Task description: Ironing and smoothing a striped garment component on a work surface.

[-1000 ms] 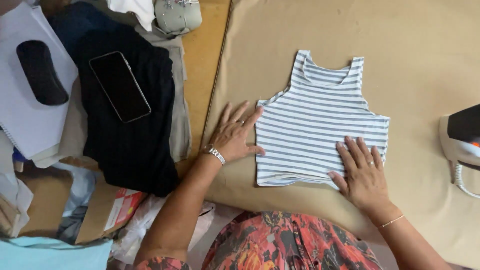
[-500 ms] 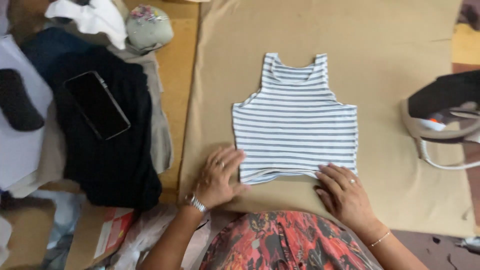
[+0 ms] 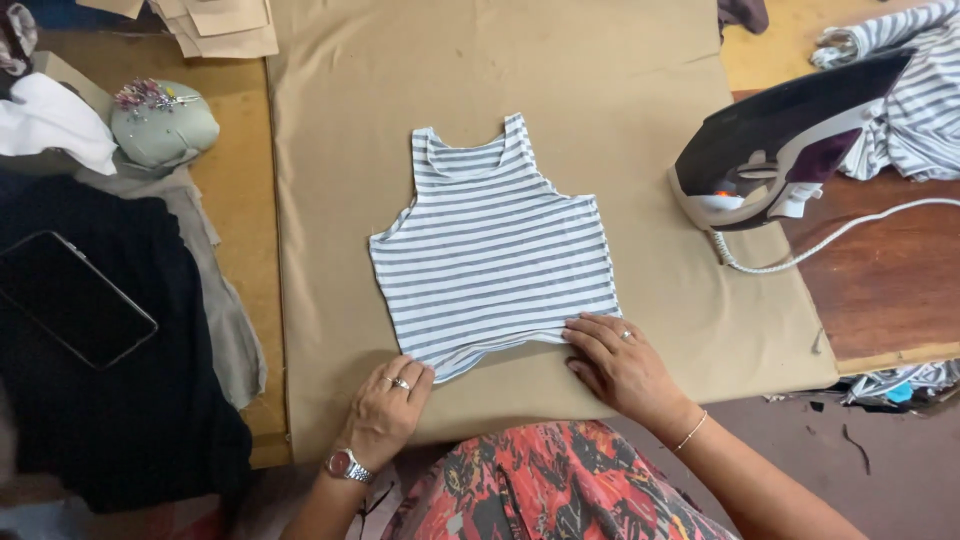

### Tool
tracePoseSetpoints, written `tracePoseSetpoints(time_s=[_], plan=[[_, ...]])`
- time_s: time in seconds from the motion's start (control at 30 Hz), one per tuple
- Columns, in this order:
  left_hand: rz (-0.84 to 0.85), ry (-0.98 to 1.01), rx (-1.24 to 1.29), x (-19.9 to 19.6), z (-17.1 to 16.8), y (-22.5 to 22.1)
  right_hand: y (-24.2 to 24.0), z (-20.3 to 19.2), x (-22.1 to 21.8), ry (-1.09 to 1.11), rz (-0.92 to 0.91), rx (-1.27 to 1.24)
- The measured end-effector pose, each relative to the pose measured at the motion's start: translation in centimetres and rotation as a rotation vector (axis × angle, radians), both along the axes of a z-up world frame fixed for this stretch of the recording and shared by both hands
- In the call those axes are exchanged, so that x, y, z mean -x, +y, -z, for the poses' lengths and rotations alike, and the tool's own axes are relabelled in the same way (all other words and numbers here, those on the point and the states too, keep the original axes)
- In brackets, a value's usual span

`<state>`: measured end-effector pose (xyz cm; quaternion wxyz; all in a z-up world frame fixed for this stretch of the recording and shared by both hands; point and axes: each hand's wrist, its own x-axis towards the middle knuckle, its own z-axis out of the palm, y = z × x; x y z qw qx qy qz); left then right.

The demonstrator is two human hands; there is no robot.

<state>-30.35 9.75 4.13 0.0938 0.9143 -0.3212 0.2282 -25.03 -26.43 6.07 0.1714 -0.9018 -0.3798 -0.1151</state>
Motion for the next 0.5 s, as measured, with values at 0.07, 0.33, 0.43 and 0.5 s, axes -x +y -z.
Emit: tracePoseSetpoints(time_s=[0.07,0.33,0.43,0.5], plan=[[-0.008,-0.018,0.049,-0.2,0.1,-0.5,0.2,-0.1,0.3,0.019,0.033,0.0],[0.1,-0.143,0.198,-2.5,-6.3,-3.3,11.7,-1.4,-0.2,0.167,-0.092,0.079],[0.201,-0.046,0.434,-3.8,-7.5,-2.7,14.9,-1.8,-1.4,0.069,-0.135,-0.212],[0.164,0.114,0.597,-5.1,-7.9,-1.8,15.0,-4.6,-1.7,0.036,-0.247,-0.218]])
